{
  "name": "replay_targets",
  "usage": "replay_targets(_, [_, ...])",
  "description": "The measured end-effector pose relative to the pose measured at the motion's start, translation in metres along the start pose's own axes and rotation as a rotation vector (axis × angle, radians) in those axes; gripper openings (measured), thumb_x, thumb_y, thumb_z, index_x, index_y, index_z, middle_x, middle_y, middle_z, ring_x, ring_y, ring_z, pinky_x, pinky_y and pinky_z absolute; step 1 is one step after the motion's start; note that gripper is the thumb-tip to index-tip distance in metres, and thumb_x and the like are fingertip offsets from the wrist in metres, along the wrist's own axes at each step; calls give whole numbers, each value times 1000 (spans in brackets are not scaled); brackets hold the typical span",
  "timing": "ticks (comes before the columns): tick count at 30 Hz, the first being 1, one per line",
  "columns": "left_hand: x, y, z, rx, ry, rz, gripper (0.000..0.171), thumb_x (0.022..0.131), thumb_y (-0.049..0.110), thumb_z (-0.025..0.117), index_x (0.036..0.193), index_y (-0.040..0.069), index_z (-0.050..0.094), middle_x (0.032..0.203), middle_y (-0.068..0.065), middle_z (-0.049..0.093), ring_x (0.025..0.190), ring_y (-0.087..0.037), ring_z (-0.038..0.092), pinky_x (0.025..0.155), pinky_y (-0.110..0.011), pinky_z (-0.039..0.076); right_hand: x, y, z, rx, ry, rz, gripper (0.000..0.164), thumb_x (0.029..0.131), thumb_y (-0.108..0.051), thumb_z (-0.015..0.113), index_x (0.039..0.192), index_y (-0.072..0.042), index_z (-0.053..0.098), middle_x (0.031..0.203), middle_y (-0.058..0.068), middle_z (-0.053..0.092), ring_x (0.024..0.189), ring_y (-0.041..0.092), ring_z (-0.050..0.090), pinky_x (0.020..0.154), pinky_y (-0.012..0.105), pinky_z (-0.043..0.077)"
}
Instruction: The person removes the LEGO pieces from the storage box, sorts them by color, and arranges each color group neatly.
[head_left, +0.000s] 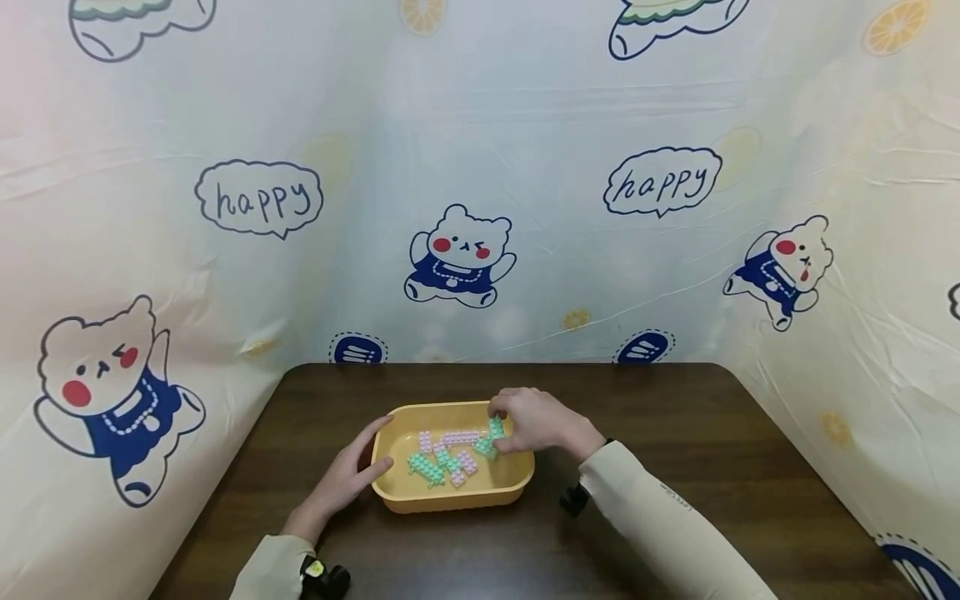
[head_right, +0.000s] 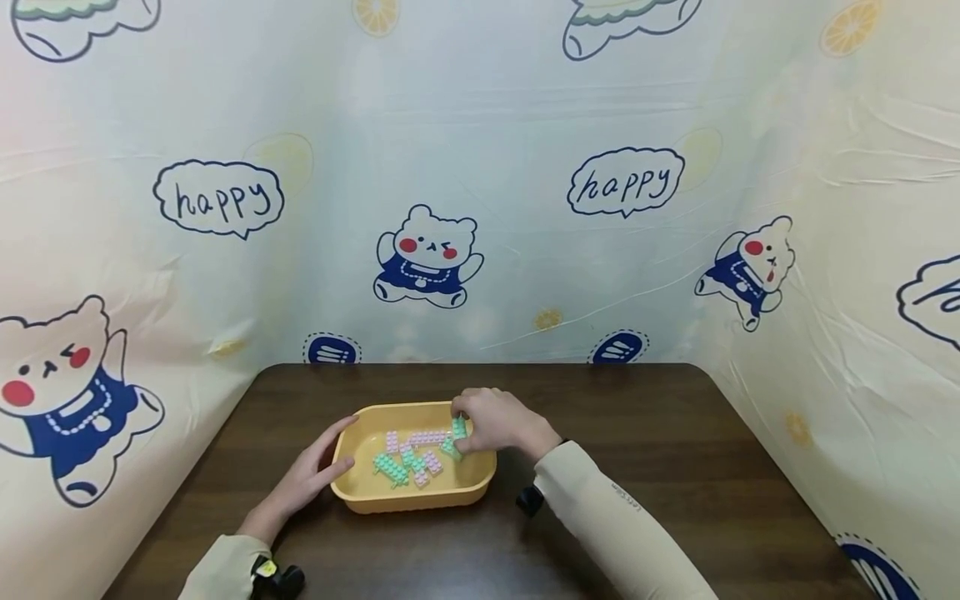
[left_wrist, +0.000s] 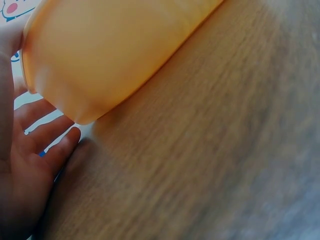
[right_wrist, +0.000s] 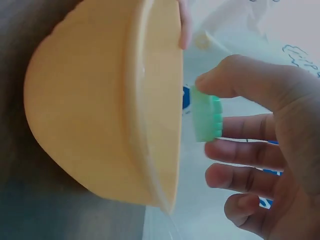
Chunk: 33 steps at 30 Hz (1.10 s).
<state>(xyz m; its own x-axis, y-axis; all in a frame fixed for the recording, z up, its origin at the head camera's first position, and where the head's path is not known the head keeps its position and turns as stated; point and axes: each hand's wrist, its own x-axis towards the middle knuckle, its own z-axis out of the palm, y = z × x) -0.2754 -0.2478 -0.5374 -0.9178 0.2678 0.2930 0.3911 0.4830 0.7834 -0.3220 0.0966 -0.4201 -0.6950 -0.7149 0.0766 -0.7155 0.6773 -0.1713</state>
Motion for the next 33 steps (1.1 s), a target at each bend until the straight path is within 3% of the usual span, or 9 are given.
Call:
replay_targets(9, [2,0,-2,38,0,-6,64,95,29,62,151,18,34,154,-8,38,134,-31,47,104,-51,40,-12,25,-13,82,170,57,37,79,-38,74,110,-18,66,101,-9,59,79,8,53,68,24,48])
replay_targets(16, [2,-1,-2,42,1,-12,63,95,29,62,151,21,34,154,-9,39,133,-31,47,104,-51,40,-28,58,-3,170,305,66,33,78,-32,75,106,-17,66,95,-7,56,78,10,52,65,24,48])
replay_targets(23, [1,0,0,34,-3,-17,63,95,28,62,151,23,33,153,-9,39,131,-31,49,102,-43,43,-41,78,19,242,302,90,33,78,-30,77,106,-16,66,97,-5,57,83,20,57,68,25,48])
replay_targets(33, [0,2,1,37,7,-8,63,94,27,62,151,21,34,154,-8,39,133,-31,47,103,-47,41,-46,94,49,301,251,153,31,77,-25,80,103,-17,66,93,-6,57,80,9,53,67,23,48])
